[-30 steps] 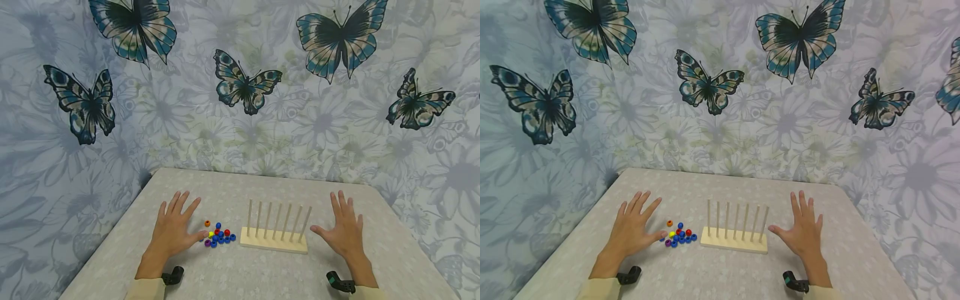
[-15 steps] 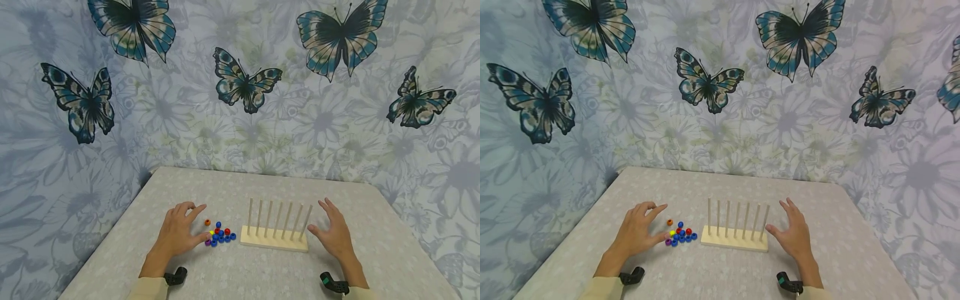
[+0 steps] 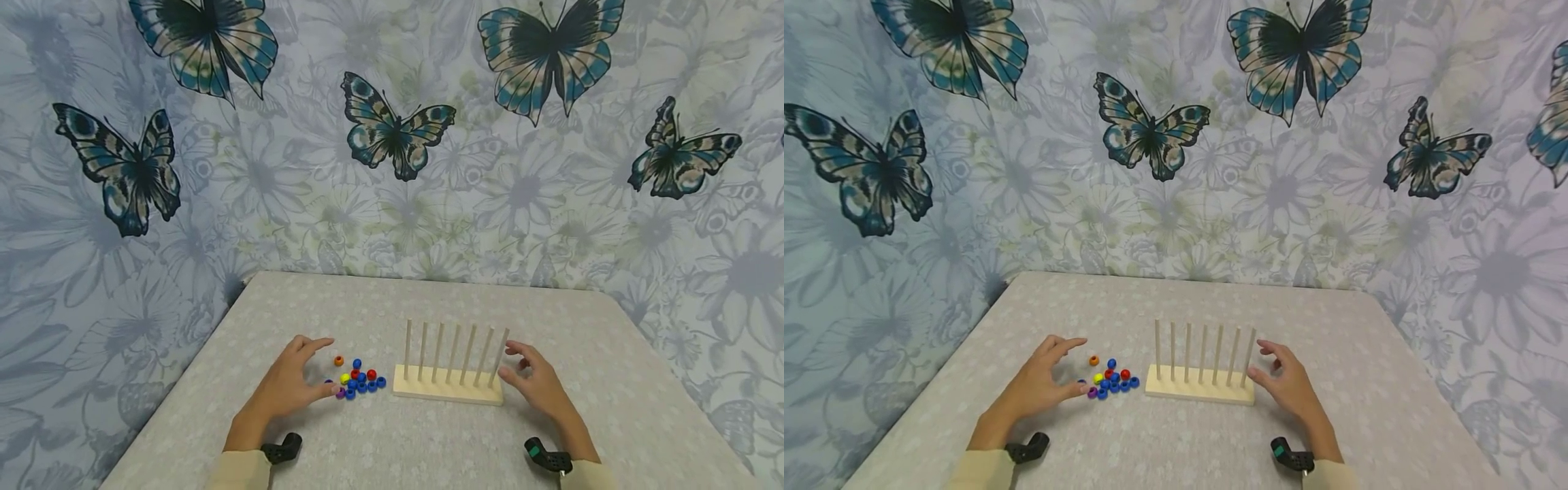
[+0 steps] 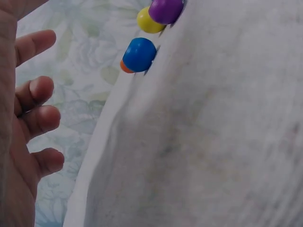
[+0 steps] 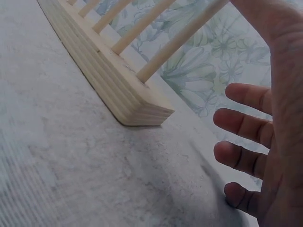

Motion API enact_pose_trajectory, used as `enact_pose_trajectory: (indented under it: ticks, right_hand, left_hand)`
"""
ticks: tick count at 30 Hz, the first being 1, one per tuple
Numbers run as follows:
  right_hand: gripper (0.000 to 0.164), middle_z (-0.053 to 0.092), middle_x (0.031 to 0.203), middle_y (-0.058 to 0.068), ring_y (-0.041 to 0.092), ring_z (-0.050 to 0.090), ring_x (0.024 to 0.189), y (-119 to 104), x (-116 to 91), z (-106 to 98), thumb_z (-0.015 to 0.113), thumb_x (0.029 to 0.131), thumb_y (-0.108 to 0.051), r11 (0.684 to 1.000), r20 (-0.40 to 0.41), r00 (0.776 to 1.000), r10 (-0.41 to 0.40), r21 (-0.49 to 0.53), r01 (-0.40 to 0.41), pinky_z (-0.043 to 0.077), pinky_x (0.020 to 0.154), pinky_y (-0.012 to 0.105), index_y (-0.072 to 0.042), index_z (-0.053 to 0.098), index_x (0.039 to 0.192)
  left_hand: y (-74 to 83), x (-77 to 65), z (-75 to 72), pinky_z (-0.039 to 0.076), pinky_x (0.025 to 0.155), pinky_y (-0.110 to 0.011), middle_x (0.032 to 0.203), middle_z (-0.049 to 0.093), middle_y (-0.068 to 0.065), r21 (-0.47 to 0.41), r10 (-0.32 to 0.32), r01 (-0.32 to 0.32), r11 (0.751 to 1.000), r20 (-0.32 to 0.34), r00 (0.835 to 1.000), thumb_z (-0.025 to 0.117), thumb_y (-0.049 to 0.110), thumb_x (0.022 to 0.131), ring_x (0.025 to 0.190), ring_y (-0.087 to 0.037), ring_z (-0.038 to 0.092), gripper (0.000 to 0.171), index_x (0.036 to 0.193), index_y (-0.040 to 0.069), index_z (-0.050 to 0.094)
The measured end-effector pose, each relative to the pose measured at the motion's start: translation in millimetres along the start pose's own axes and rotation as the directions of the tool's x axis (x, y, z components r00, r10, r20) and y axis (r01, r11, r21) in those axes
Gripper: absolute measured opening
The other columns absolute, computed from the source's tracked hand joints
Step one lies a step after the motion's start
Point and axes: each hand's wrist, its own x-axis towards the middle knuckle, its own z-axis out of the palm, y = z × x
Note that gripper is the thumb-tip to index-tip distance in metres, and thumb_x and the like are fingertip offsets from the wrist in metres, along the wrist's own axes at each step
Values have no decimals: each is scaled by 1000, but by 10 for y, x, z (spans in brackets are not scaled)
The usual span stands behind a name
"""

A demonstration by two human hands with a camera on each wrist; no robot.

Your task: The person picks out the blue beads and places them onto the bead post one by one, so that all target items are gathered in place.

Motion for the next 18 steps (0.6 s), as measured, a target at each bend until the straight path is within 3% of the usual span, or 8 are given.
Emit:
enact_pose_trajectory:
  ticks: [4,7,12,18]
  right_hand:
    - [56,62,125,15,14,53,88,3,-14,-6,74,91,-22,997,65,998,26,71,-30,45,71,27,-7,51,141]
    - [58,59,125,14,16,50,87,23,-15,3,75,90,-22,987,134,990,52,144,-72,43,67,26,-10,52,142]
    - [61,58,126,9,21,47,93,48,-9,43,80,85,-27,972,232,968,92,189,-138,42,74,28,-17,55,140]
    - [69,62,120,2,19,47,96,57,-5,63,91,71,-31,968,264,956,129,175,-179,41,81,26,-22,61,133]
  left_hand:
    - [-47,19,-8,44,74,-34,116,52,0,-103,-63,71,992,82,995,86,55,72,98,-19,47,87,147,30,50]
    - [-88,18,-3,42,69,-29,114,53,0,-142,-86,106,984,137,987,87,50,72,92,-18,46,84,145,30,51]
    - [-132,-10,2,42,69,-26,104,55,2,-145,-88,115,983,183,979,88,48,72,85,-16,47,73,136,30,59]
    - [-145,11,18,42,67,-25,100,57,5,-157,-74,106,982,195,978,89,45,72,81,-13,48,58,124,31,67]
